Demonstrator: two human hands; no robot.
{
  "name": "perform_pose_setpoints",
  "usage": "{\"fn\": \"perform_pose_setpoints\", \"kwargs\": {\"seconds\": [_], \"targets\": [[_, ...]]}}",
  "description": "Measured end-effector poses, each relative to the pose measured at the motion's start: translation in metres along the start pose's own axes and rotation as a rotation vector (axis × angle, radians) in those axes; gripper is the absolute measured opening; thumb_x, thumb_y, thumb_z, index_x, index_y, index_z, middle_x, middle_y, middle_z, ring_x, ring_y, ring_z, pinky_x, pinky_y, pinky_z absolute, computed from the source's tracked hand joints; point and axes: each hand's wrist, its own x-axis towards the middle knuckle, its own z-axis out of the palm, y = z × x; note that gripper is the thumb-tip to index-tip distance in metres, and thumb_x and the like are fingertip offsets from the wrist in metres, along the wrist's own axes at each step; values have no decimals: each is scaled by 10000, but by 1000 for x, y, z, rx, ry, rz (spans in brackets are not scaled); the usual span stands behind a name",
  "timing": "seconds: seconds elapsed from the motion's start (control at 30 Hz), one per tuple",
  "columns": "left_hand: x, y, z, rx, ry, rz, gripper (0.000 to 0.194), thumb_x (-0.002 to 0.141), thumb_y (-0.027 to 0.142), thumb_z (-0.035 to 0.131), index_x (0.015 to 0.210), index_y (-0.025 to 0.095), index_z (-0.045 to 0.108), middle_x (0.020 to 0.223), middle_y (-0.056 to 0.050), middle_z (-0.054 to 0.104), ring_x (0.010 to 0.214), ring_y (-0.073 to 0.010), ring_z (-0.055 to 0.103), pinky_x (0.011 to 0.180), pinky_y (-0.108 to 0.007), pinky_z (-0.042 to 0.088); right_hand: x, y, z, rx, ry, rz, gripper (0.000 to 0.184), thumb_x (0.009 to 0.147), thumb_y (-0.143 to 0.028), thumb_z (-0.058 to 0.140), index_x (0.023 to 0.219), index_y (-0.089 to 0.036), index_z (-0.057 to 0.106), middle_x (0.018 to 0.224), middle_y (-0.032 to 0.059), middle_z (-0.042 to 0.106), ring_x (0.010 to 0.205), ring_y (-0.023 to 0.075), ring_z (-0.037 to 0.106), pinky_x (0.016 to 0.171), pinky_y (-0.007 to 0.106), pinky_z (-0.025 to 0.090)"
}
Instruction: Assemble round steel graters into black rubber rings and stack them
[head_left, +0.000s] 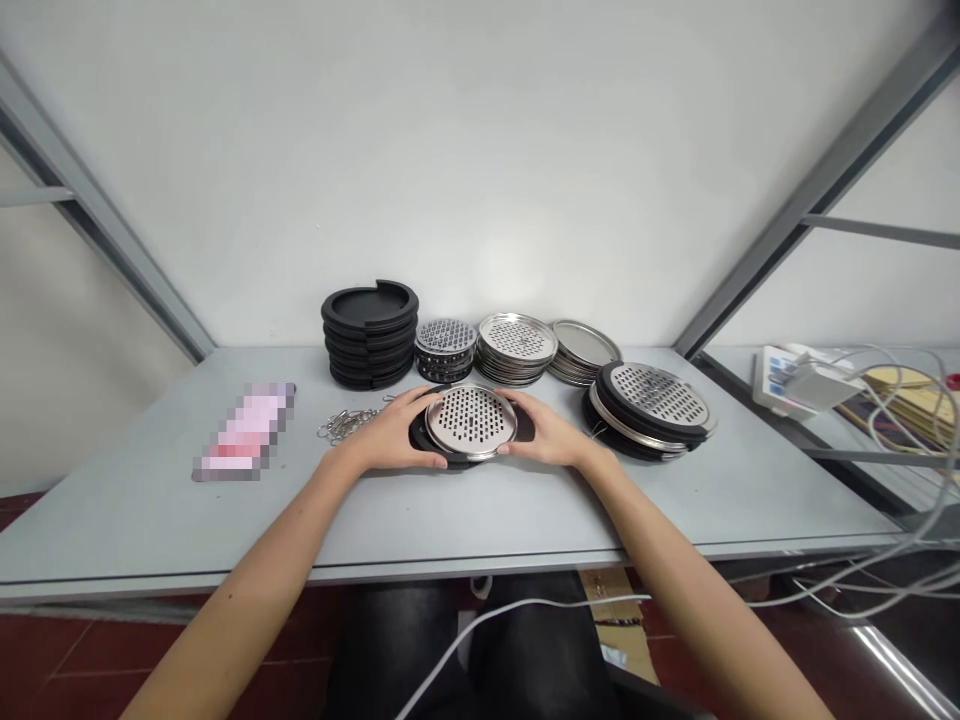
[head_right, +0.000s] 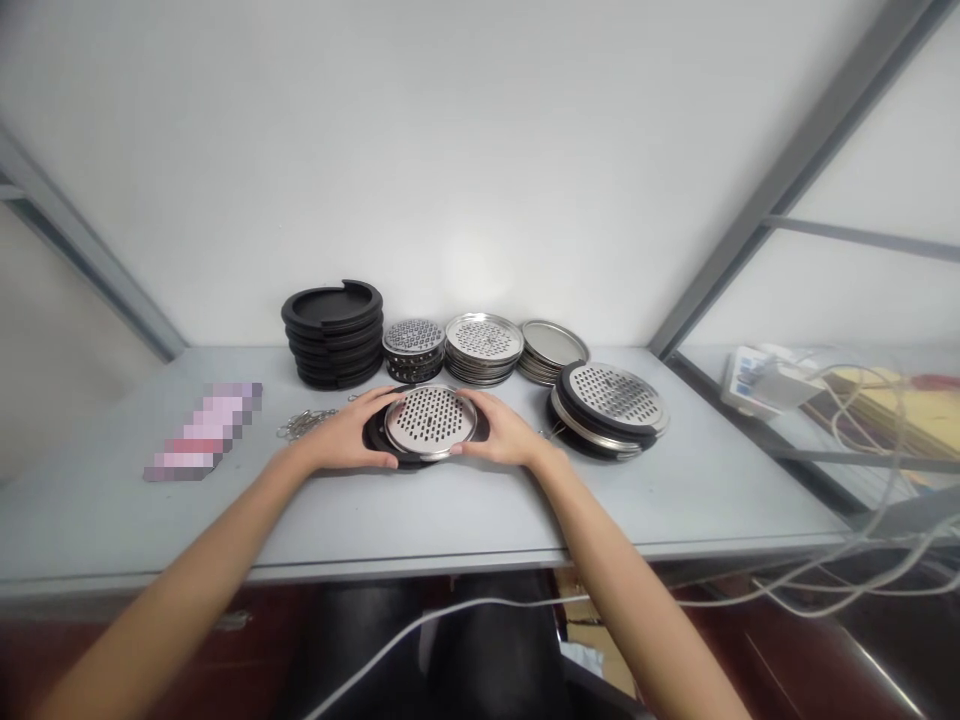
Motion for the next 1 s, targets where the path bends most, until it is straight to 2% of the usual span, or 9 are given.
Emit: {"fn": "perform_pose_setpoints", "kwargs": {"seconds": [0.23, 0.57, 0.87, 1.0], "targets": [[-3, 3, -10, 39, -75, -12, 966, 567, 646, 799, 1412, 320, 465, 1582, -77, 227, 1425, -381, 252, 1158, -514, 253, 1, 3, -3, -25, 12, 3, 917, 666, -563, 767, 1421, -182, 413, 1440, 177, 466, 1324, 357, 445, 1117, 552, 333], [-4, 6, -5, -11, -36, -40, 847, 573, 644, 794, 1328, 336, 566, 1579, -49, 244, 1424, -377, 260, 1157, -538, 244, 2, -1, 5, 58, 4, -3, 930, 655, -522, 791, 1430, -186, 400, 1447, 175, 458, 1331, 346, 445, 1127, 539, 331], [-5, 9, -4, 14, -50, -81, 877, 576, 679, 770, 1352, 340, 541, 1577, -61, 232, 1419, -383, 262, 1154, -530, 247, 2, -4, 14, 21, 49, 16, 926, 604, -581, 802, 1371, -187, 465, 1407, 172, 482, 1310, 343, 456, 1111, 527, 351], [-4, 8, 0, 15, -16, -82, 984, 561, 669, 785, 1424, 347, 439, 1537, -82, 284, 1388, -382, 314, 1128, -519, 303, 4, -14, 18, -1, 65, 21, 929, 579, -615, 800, 1339, -173, 499, 1341, 176, 505, 1271, 342, 479, 1090, 513, 378]]}}
